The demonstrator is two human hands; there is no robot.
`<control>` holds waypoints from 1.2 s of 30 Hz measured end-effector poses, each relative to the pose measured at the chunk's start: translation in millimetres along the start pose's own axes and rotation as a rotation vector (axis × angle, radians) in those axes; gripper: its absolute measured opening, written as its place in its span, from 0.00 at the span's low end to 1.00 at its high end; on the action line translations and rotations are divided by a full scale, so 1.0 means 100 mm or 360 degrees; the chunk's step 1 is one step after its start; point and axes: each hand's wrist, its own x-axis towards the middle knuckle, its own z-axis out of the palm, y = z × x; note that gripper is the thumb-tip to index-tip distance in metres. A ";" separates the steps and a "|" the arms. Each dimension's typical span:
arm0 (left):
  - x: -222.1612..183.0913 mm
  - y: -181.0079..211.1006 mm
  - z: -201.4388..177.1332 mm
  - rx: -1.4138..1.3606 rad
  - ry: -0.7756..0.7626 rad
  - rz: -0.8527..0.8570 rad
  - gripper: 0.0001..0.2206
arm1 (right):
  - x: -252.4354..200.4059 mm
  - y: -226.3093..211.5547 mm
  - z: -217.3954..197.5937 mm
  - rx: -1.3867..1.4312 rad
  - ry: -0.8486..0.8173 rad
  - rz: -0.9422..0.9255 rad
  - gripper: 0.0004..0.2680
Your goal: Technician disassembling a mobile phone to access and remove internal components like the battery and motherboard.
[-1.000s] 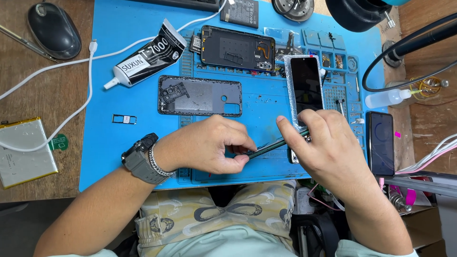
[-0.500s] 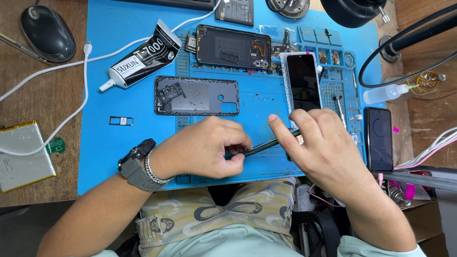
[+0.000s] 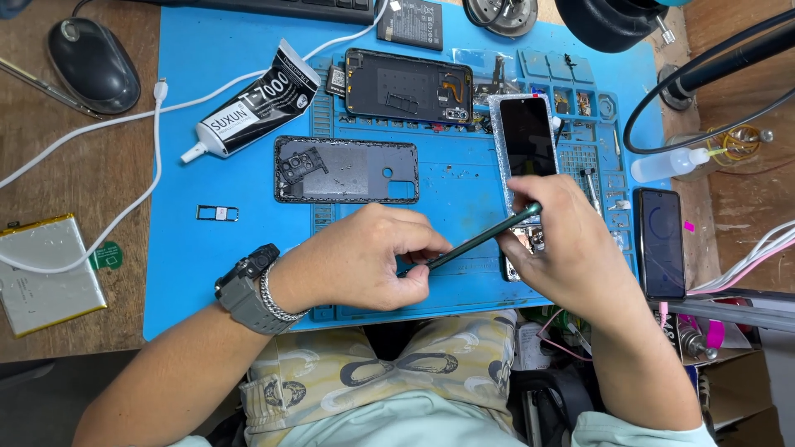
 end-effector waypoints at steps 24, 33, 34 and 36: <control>0.24 0.32 -0.10 0.0043 0.0310 0.0266 0.13 | 0.16 -0.36 -0.14 0.0091 -0.0089 -0.0268 0.05; 0.37 0.41 -0.11 -0.0160 0.0319 0.0128 0.17 | 0.15 -0.23 -0.07 -0.0171 0.0093 -0.0414 0.19; 0.36 0.44 -0.15 -0.0154 0.0311 0.0130 0.17 | 0.16 -0.28 -0.10 -0.0170 0.0102 -0.0412 0.19; 0.35 0.51 -0.21 -0.0154 0.0289 0.0139 0.21 | 0.17 -0.38 -0.15 0.0236 0.0210 -0.0257 0.25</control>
